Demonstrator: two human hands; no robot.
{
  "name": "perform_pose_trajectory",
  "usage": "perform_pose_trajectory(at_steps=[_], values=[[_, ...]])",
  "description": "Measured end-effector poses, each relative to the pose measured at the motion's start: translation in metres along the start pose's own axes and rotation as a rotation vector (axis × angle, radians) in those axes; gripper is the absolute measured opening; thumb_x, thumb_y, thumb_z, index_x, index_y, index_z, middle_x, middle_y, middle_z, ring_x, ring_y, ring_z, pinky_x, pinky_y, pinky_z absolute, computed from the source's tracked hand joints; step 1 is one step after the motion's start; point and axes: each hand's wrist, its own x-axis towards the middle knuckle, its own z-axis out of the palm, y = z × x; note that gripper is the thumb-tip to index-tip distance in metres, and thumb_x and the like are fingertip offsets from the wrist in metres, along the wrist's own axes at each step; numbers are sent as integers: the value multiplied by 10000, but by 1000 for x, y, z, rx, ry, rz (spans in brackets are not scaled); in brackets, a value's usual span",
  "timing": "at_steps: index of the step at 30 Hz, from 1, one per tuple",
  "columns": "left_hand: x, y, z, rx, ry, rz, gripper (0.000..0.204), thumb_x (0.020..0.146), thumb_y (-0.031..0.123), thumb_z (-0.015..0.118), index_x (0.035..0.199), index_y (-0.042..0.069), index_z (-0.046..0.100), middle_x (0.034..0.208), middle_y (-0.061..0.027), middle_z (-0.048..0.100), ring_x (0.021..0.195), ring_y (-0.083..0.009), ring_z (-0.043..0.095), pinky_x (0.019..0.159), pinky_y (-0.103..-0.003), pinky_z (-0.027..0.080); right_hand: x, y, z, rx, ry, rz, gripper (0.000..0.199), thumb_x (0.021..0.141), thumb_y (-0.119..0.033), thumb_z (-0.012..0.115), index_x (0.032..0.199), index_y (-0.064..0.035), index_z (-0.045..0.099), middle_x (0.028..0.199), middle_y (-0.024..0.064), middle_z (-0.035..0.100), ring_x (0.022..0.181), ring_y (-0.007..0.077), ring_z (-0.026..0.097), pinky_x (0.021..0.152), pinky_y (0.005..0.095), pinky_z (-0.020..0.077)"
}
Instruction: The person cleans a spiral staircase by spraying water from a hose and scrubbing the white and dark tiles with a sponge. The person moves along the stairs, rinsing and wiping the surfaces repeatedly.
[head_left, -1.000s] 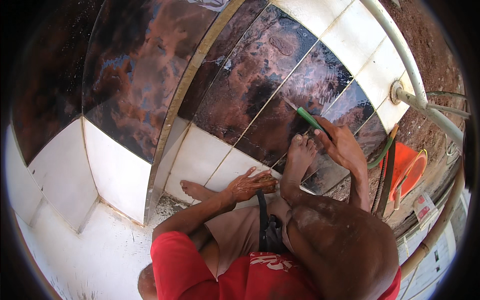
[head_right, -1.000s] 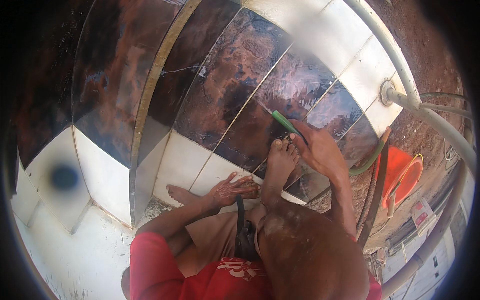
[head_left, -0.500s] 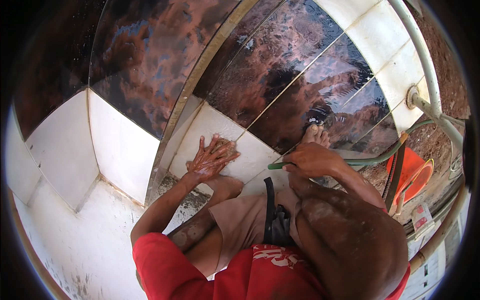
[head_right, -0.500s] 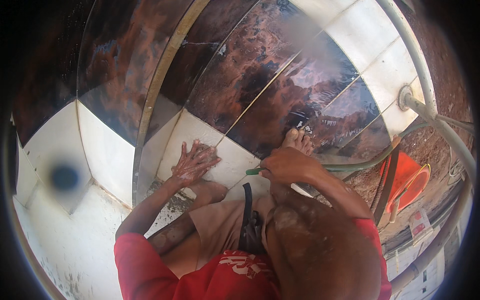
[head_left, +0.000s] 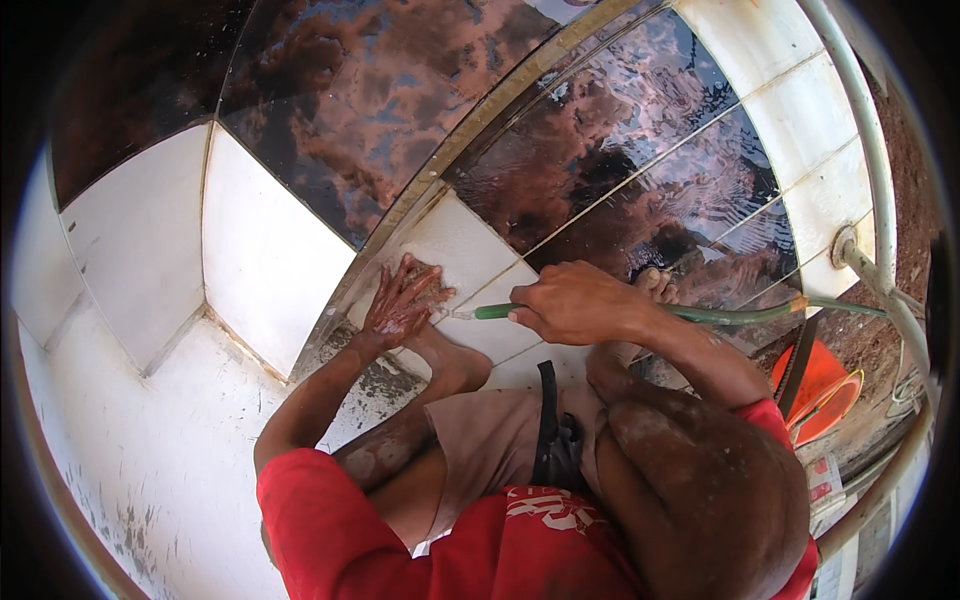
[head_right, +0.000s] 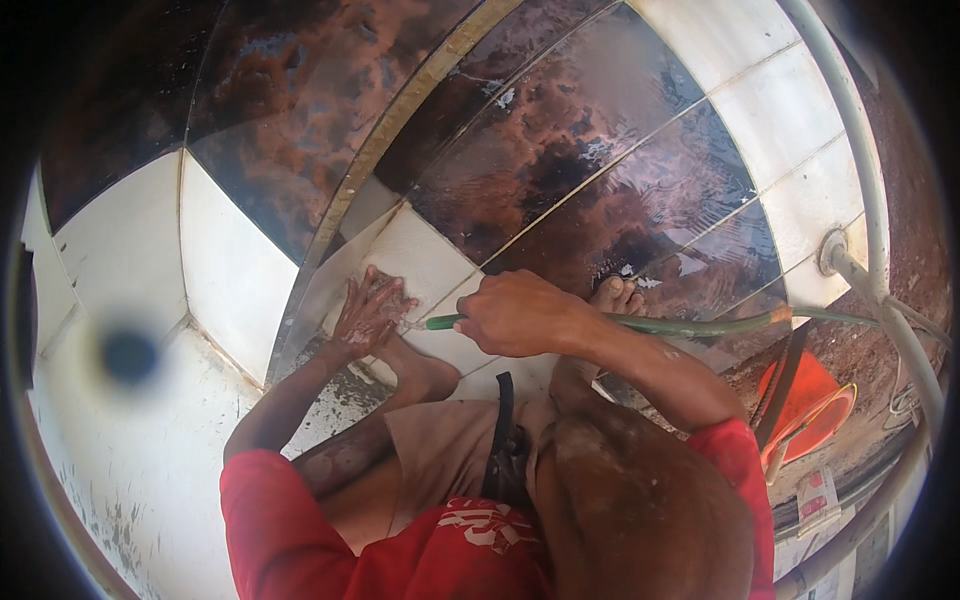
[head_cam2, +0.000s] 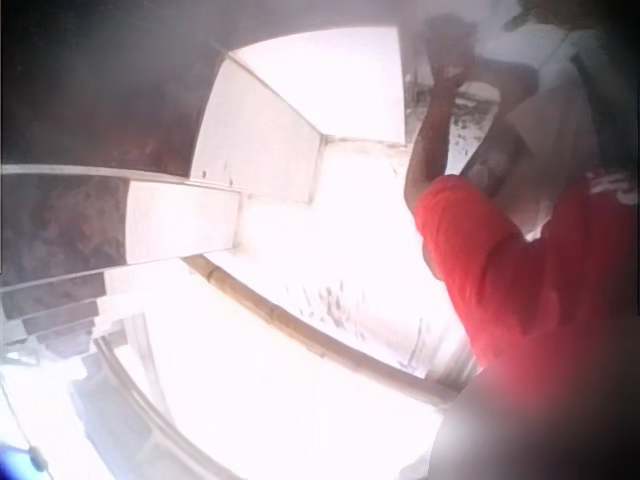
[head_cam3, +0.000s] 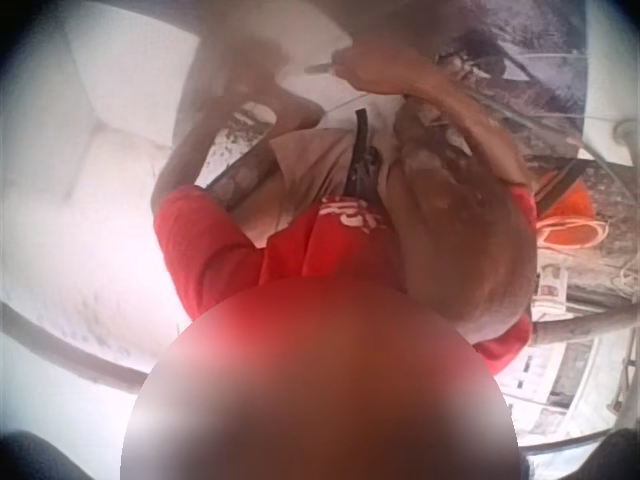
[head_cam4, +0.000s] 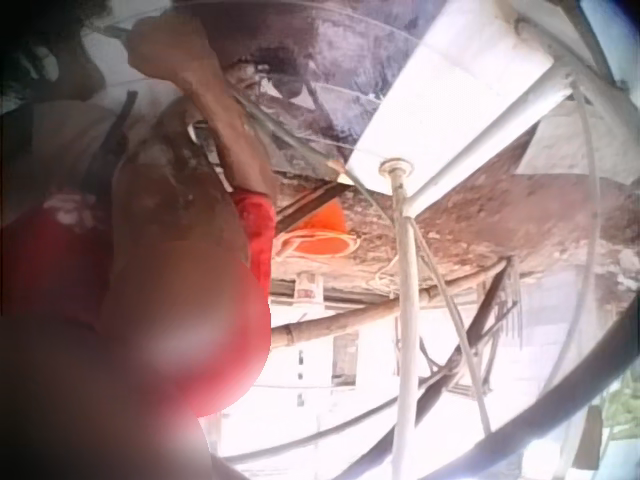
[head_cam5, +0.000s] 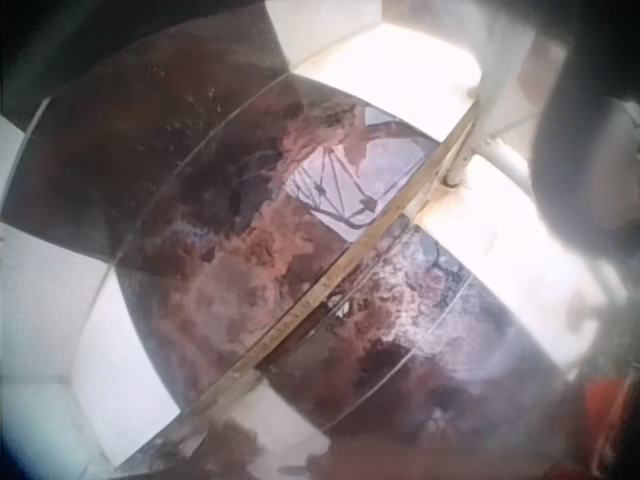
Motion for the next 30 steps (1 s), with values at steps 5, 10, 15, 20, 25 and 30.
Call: perform_pose_trajectory(at_steps=[5, 10, 15, 20, 25, 30], values=[[40, 17, 6, 242, 206, 279, 620, 916, 404, 690, 1492, 516, 491, 1714, 60, 264, 1614, -379, 38, 1215, -766, 92, 9, -9, 15, -39, 103, -72, 355, 1009, -285, 586, 963, 42, 717, 861, 255, 712, 845, 448, 709, 762, 548, 557], [120, 81, -2, 110, 345, 388, 579, 1010, 354, 596, 1549, 488, 434, 1724, 114, 240, 1611, -292, 148, 1232, -726, 136, -46, 25, -21, -250, -24, 171, 362, 993, -303, 585, 964, 21, 743, 917, 244, 727, 890, 419, 723, 784, 522, 572], [200, 175, -19, 40, 438, 462, 550, 951, 364, 673, 1472, 472, 537, 1710, 94, 290, 1601, -282, 204, 1240, -701, 145, -132, 40, -65, -303, -175, 537, 320, 948, -348, 620, 995, -88, 800, 913, 194, 750, 951, 388, 725, 850, 507, 568], [227, 190, -37, -74, 537, 461, 548, 967, 332, 679, 1481, 451, 529, 1695, 80, 324, 1590, -262, 241, 1244, -680, 170, -178, 45, -80, -212, -129, 758, 269, 933, -330, 649, 1064, -160, 813, 879, 181, 749, 896, 390, 724, 850, 500, 561], [240, 192, -56, -123, 567, 307, 571, 968, 293, 694, 1493, 444, 525, 1676, 65, 356, 1586, -266, 250, 1238, -673, 196, -195, 44, -76, -201, 110, 826, 252, 945, -292, 665, 1106, -159, 805, 841, 179, 739, 864, 393, 714, 835, 494, 554], [307, 233, -88, -220, 733, 320, 527, 980, 279, 668, 1488, 373, 561, 1674, 37, 364, 1592, -299, 226, 1245, -686, 153, -207, 31, -87, -248, 309, 930, 280, 991, -323, 635, 1160, -159, 787, 828, 169, 734, 839, 396, 706, 824, 508, 541]])
